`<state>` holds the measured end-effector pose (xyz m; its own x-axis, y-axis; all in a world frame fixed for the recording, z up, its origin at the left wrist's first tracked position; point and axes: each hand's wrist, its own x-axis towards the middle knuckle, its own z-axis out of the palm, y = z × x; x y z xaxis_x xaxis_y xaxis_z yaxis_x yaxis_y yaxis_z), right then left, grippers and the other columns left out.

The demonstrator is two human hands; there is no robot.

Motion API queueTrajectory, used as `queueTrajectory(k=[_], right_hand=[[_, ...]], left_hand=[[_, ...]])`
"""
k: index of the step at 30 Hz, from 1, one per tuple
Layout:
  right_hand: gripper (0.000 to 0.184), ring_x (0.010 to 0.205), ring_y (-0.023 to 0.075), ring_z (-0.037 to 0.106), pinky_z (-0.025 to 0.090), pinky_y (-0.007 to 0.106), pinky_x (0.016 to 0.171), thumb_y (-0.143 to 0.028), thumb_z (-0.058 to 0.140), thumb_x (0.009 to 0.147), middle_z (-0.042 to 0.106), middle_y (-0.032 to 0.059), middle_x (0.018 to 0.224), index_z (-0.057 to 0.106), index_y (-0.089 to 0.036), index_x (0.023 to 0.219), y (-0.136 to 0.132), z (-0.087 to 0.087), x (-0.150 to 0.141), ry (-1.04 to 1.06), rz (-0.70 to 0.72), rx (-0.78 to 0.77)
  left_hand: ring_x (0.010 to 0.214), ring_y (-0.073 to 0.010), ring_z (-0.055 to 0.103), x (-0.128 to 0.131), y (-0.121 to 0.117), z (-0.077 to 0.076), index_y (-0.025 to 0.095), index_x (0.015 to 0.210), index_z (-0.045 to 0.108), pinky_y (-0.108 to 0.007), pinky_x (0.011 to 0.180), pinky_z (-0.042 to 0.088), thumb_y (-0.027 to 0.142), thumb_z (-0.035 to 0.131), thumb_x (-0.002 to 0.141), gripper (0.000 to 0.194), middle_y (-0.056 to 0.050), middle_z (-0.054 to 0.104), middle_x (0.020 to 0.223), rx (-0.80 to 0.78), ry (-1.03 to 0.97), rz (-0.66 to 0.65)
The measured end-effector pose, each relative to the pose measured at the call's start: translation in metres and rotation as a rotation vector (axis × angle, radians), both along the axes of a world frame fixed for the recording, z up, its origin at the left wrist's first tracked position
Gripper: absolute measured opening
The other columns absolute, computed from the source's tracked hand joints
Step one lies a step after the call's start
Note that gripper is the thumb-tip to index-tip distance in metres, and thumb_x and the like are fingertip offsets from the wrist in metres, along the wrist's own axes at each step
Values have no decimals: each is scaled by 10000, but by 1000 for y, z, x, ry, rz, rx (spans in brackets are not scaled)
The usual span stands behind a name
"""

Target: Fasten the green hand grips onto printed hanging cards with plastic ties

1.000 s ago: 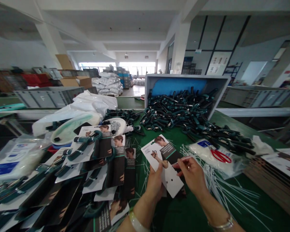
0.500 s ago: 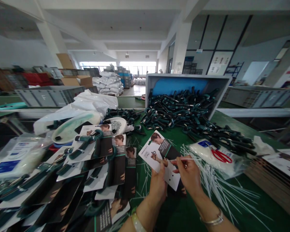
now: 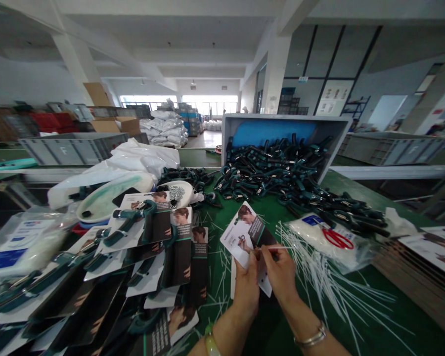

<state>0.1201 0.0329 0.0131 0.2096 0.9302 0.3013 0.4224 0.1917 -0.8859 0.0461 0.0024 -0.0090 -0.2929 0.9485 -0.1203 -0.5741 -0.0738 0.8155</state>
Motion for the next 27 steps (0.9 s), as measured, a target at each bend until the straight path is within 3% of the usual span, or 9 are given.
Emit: queueTrajectory(k=[3,8,13,17,20,23,25,27], right_hand=[[276,663,193,594,452,318,655,-425,492,776,637,43,678,583,-184,675,0,-1,2,-152,54,21],[267,737,191,571,439,321,705,-374,490,802,609,52,727,606,-190,648,1,2,10,-383,170,162],[175,743,160,580,460,277,674,-275,486,830,624,49,783,629,-189,777,5,6,29,-396,393,281],[174,719,152,582,456,272,660,-223,480,837,631,37,746,640,-191,775,6,8,32,-437,459,325],[181,753,170,574,451,299,696,-206,492,825,621,47,749,661,-189,763,4,15,27,-511,452,274],[165,779,174,566,455,309,709,-250,559,780,618,48,819,676,-212,889,4,29,33,-508,534,168],[303,725,159,564,467,298,663,-276,611,721,619,35,856,642,-234,1020,8,37,47,-416,564,99],[372,646,144,560,472,284,587,-299,610,702,624,24,830,618,-225,1067,16,42,61,-230,485,33]], left_hand=[[1168,-218,472,-2,3,-1,238,1324,312,-298,947,396,399,623,736,684,-94,456,1324,43,36,43],[1054,-228,558,-11,9,4,194,1262,405,-294,881,430,296,736,618,731,-119,564,1193,-12,48,87],[705,-198,636,-23,9,13,139,1027,577,-290,670,472,278,752,565,514,-62,679,797,-60,-16,-31],[606,-170,612,-24,7,16,119,793,632,-275,623,456,290,759,546,326,-48,665,681,-84,-15,-109],[609,-180,615,-24,6,14,111,821,644,-283,613,455,324,757,552,361,-66,671,693,-119,3,-137],[579,-176,607,-31,7,10,117,845,636,-282,581,452,337,751,567,373,-58,666,686,-135,-1,-149],[563,-163,595,-38,8,10,110,780,626,-270,563,446,313,748,573,314,-52,653,679,-93,-39,-198],[549,-151,580,-45,9,13,104,736,612,-259,545,437,288,744,570,281,-46,634,666,-57,-89,-249]])
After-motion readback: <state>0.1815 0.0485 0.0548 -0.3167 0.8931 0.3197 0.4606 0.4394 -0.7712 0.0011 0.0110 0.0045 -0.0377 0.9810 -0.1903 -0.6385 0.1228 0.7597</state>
